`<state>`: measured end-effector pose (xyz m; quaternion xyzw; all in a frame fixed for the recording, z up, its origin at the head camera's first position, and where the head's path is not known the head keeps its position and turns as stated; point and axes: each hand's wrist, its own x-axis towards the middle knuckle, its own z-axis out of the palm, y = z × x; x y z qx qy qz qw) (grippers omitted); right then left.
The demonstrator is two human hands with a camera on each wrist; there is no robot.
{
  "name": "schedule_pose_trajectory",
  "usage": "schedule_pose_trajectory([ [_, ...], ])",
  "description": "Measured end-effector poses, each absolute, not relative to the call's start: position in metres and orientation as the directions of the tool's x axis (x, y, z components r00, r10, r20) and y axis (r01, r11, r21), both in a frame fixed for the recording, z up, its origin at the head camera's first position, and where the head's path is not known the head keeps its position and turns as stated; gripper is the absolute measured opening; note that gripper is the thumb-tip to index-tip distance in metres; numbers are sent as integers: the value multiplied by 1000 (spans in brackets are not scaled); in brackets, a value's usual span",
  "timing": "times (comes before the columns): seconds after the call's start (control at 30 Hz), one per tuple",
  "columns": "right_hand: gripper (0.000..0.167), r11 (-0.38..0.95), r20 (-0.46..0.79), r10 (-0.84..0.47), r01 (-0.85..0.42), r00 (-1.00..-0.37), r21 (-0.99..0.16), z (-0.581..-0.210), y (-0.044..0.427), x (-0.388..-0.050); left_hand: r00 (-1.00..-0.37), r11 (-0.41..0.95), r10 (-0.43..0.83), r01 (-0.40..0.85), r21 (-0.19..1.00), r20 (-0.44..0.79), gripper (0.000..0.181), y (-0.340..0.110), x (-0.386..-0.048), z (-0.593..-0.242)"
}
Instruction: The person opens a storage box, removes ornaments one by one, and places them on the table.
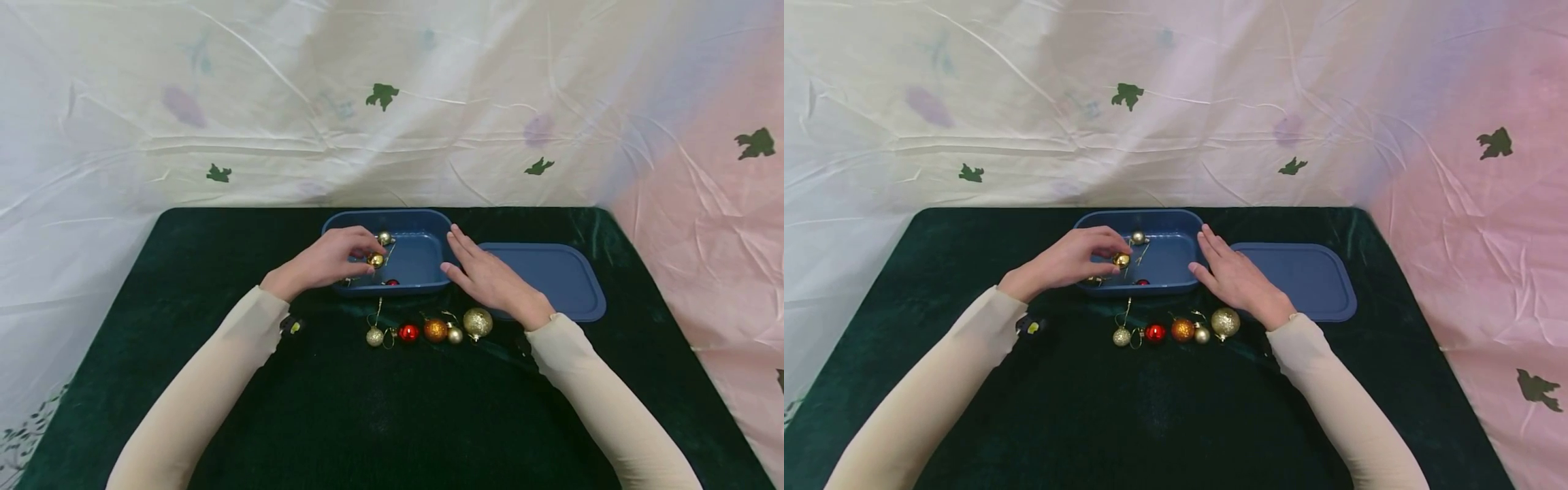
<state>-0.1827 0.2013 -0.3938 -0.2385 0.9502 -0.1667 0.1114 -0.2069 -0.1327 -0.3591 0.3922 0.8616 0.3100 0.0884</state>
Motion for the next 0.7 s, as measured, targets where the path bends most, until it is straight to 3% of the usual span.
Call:
schedule_pose_trajectory([
  [0.7,77,832,-137,-488,-412,-862,-372,-393,203,-183,-673,464,727,628,625,137,36,-138,-183,-347],
])
